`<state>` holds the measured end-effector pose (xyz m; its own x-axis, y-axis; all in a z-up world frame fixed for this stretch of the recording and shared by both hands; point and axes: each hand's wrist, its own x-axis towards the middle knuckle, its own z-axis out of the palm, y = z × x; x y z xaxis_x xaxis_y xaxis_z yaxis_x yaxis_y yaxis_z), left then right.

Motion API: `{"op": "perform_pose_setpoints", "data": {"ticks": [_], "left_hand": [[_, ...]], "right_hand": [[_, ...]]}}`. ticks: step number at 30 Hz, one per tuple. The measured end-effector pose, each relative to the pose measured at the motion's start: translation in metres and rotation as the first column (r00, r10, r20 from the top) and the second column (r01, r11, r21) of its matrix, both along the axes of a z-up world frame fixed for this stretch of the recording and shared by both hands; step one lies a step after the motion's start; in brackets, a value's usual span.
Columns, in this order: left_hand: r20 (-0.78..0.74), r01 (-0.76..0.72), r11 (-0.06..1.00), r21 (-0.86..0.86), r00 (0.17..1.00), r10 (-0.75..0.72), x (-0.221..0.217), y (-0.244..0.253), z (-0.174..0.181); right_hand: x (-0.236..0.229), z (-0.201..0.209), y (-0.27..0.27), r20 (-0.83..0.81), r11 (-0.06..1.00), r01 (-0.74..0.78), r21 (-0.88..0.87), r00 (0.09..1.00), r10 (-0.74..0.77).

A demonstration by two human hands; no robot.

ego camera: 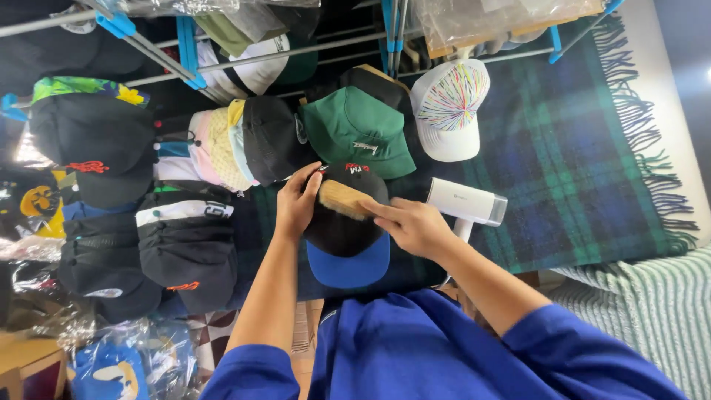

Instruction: Cleaning and shaping various baseball caps using a brush and a hair dryer on a wooden head form.

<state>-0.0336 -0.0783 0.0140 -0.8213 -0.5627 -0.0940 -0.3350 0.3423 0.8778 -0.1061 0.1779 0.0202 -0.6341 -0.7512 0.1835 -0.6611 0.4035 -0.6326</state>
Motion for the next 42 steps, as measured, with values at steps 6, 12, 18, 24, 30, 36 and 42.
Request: {"op": "perform_pose_setpoints", "data": {"ticks": [6,12,18,24,30,36,42], "left_hand": [[0.145,-0.1,0.995,-0.011,0.984,0.101,0.003,0.007,-0.004],[0.126,-0.133,0.99,-0.033,0.983,0.137,0.016,0.016,0.0],[0.077,-0.04,0.984,-0.173,0.996,0.054,0.018,0.007,-0.015],[-0.169,0.107,0.485,-0.868,0.855,-0.49,0.005,0.002,0.0],[0.019,0.419,0.45,-0.789,0.748,-0.663,-0.003,-0.006,-0.006],[-0.031,0.389,0.51,-0.767,0.771,-0.636,0.001,-0.008,-0.007],[-0.045,0.39,0.522,-0.758,0.768,-0.639,0.001,-0.012,-0.015]], "right_hand": [[-0.063,-0.035,-0.047,0.084,0.965,0.231,0.129,0.967,-0.242],[0.022,-0.077,0.006,0.642,0.885,0.441,-0.149,0.724,-0.253],[0.106,-0.117,0.092,0.726,0.871,0.445,0.207,0.527,-0.442],[0.031,-0.073,0.027,0.642,0.854,0.511,-0.102,0.69,-0.336],[0.008,-0.07,-0.01,0.631,0.804,0.584,0.113,0.583,-0.512],[0.159,-0.066,-0.015,0.657,0.543,0.828,0.141,0.332,-0.677],[0.245,-0.098,-0.016,0.332,0.505,0.845,0.178,0.431,-0.839]]}}
